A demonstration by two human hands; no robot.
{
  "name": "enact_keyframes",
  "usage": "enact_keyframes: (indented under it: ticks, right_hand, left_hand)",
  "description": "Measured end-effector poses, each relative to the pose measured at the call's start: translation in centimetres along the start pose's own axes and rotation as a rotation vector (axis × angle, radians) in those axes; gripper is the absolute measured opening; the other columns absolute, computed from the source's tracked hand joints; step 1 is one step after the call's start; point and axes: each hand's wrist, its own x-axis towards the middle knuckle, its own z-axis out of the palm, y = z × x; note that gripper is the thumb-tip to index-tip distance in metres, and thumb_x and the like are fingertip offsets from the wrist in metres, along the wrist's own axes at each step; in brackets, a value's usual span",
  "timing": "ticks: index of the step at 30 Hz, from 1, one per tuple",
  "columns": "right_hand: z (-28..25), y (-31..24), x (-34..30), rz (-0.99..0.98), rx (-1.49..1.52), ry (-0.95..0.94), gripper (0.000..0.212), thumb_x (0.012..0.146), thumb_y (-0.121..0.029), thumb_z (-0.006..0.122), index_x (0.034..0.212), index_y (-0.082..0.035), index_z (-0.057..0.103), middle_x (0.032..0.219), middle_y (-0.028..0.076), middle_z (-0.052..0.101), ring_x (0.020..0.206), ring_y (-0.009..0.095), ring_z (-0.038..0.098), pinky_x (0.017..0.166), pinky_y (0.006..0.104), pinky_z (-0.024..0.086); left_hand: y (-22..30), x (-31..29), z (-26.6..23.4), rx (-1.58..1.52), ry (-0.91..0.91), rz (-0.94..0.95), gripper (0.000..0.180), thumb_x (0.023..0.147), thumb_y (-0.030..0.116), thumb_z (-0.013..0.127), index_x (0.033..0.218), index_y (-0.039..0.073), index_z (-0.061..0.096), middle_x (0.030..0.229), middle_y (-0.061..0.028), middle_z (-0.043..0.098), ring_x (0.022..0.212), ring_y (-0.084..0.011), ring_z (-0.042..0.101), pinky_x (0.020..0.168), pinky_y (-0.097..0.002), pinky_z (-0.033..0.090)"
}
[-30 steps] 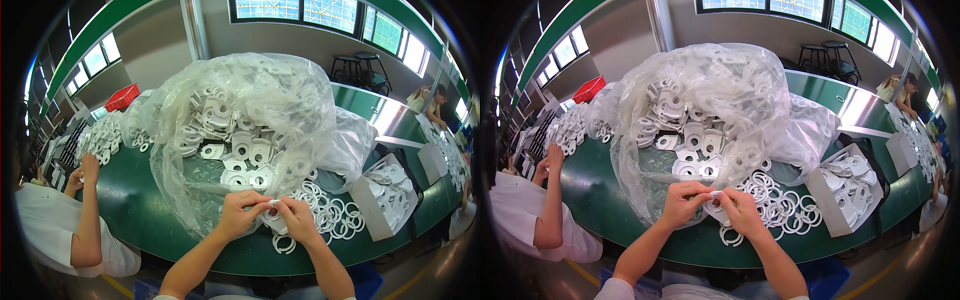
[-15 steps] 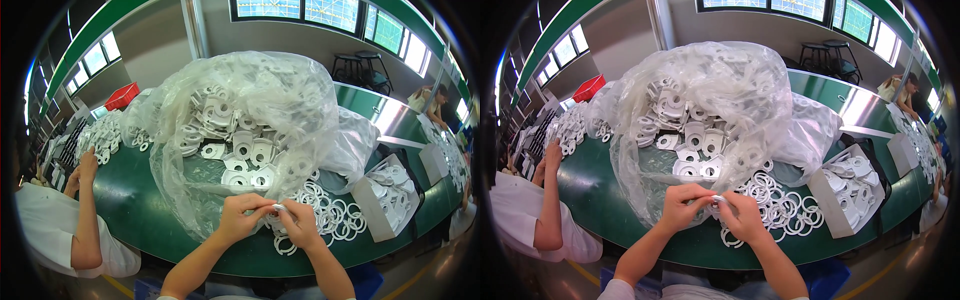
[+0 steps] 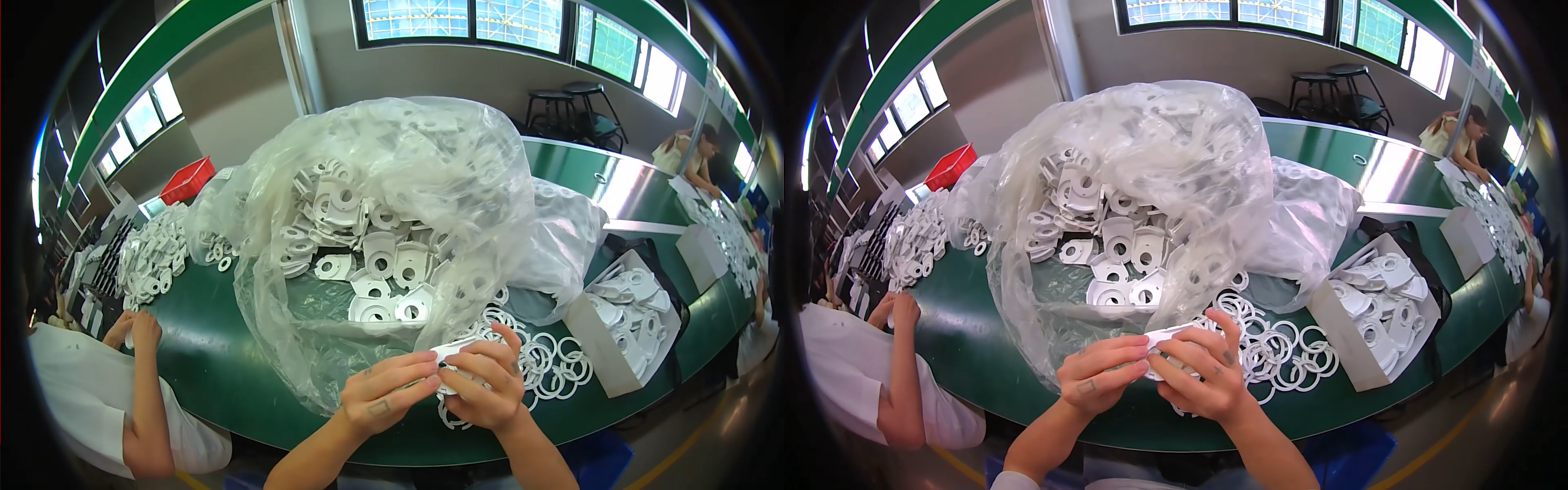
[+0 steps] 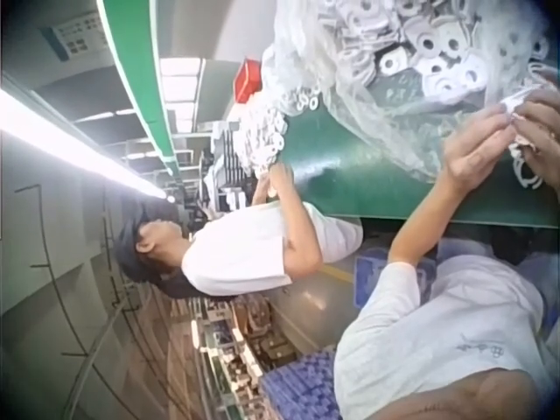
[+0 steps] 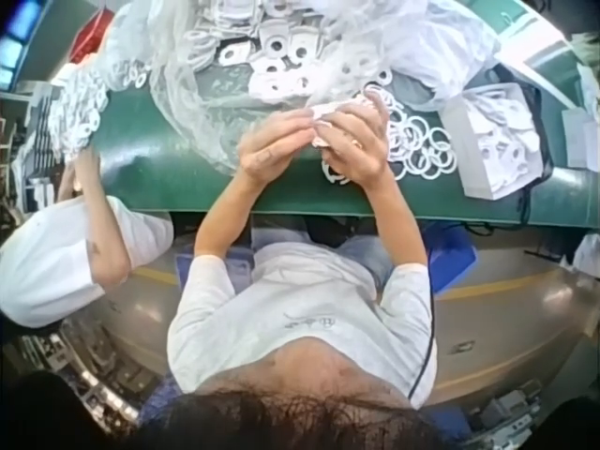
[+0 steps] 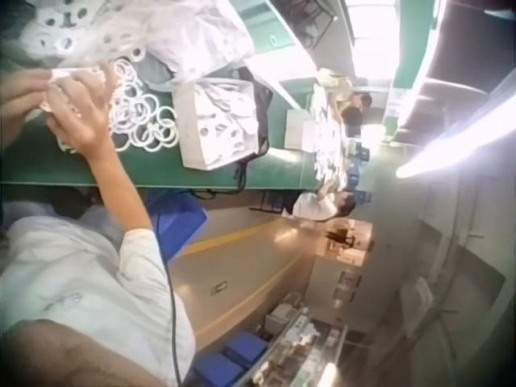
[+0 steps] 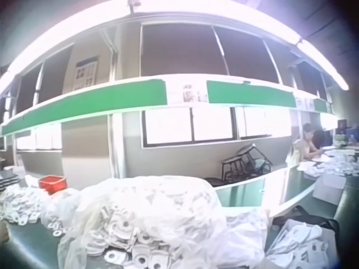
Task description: Manually assembling and inspecting small circular plastic components at an assembly line.
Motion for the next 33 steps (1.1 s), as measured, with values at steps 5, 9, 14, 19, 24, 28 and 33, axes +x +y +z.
enact_keyframes:
  ticks: [5, 9, 14, 19, 24, 28, 33]
  right_hand:
    - [0.1, 0.0, 0.4, -0.02, -0.016, 0.02, 0.023, 0.067, -0.012, 0.07, 0.09, -0.011, 0.066, 0.093, 0.003, 0.062, 0.084, 0.02, 0.058, 0.091, 0.047, 0.042]
    - [0.8, 0.8, -0.2, 0.279, 0.286, -0.139, 0.012, 0.08, -0.004, 0.061, 0.091, -0.001, 0.064, 0.078, 0.007, 0.064, 0.068, 0.021, 0.06, 0.066, 0.0317, 0.049]
    - [1.8, 0.6, -0.7, 0.69, 0.502, -0.218, 0.013, 0.085, -0.004, 0.056, 0.093, 0.003, 0.063, 0.076, 0.01, 0.065, 0.067, 0.015, 0.062, 0.062, 0.0263, 0.047]
    - [2.9, 0.4, -1.2, 0.801, 0.517, -0.115, 0.014, 0.081, -0.003, 0.056, 0.09, 0.004, 0.063, 0.074, 0.01, 0.065, 0.068, 0.014, 0.063, 0.062, 0.0257, 0.047]
    - [2.7, 0.6, -1.2, 0.787, 0.414, -0.073, 0.011, 0.077, -0.003, 0.058, 0.084, 0.003, 0.064, 0.072, 0.009, 0.065, 0.065, 0.013, 0.061, 0.061, 0.0249, 0.047]
    - [3.0, 0.5, -1.2, 0.774, 0.397, -0.054, 0.009, 0.076, -0.003, 0.06, 0.081, 0.002, 0.064, 0.07, 0.008, 0.063, 0.062, 0.012, 0.06, 0.06, 0.024, 0.046]
    - [3.1, 0.4, -1.1, 0.762, 0.377, -0.057, 0.008, 0.075, -0.003, 0.061, 0.08, 0.001, 0.064, 0.068, 0.007, 0.062, 0.061, 0.012, 0.059, 0.059, 0.0238, 0.045]
  left_hand:
    - [0.2, 0.2, -0.1, -0.033, 0.004, 0.0, 0.013, 0.07, -0.002, 0.07, 0.083, 0.001, 0.068, 0.085, -0.0138, 0.067, 0.081, -0.03, 0.068, 0.068, -0.0318, 0.057]
    - [-0.4, -0.2, 0.2, -0.248, -0.053, -0.42, 0.014, 0.076, -0.005, 0.066, 0.089, -0.001, 0.068, 0.082, -0.0128, 0.067, 0.069, -0.0221, 0.067, 0.058, -0.0265, 0.054]
    - [-1.5, -1.3, 0.6, -0.491, -0.095, -0.77, 0.016, 0.08, -0.004, 0.065, 0.095, -0.002, 0.068, 0.08, -0.0109, 0.066, 0.059, -0.0127, 0.063, 0.051, -0.0221, 0.05]
    - [-1.0, -1.1, 1.1, -0.222, -0.105, -0.637, 0.016, 0.081, -0.004, 0.064, 0.096, -0.002, 0.068, 0.081, -0.0099, 0.066, 0.06, -0.0115, 0.063, 0.051, -0.021, 0.049]
    - [-1.2, -0.8, 1.2, -0.234, -0.109, -0.607, 0.019, 0.079, -0.003, 0.065, 0.098, -0.001, 0.067, 0.081, -0.01, 0.067, 0.062, -0.0121, 0.063, 0.054, -0.0218, 0.05]
    - [-0.9, -0.8, 1.3, -0.199, -0.114, -0.623, 0.017, 0.077, -0.001, 0.066, 0.095, -0.001, 0.067, 0.082, -0.0099, 0.067, 0.066, -0.0127, 0.064, 0.057, -0.0228, 0.051]
    - [-0.8, -1.0, 1.4, -0.174, -0.104, -0.638, 0.015, 0.076, 0.0, 0.067, 0.091, 0.0, 0.066, 0.081, -0.0093, 0.067, 0.066, -0.0129, 0.064, 0.058, -0.0232, 0.051]
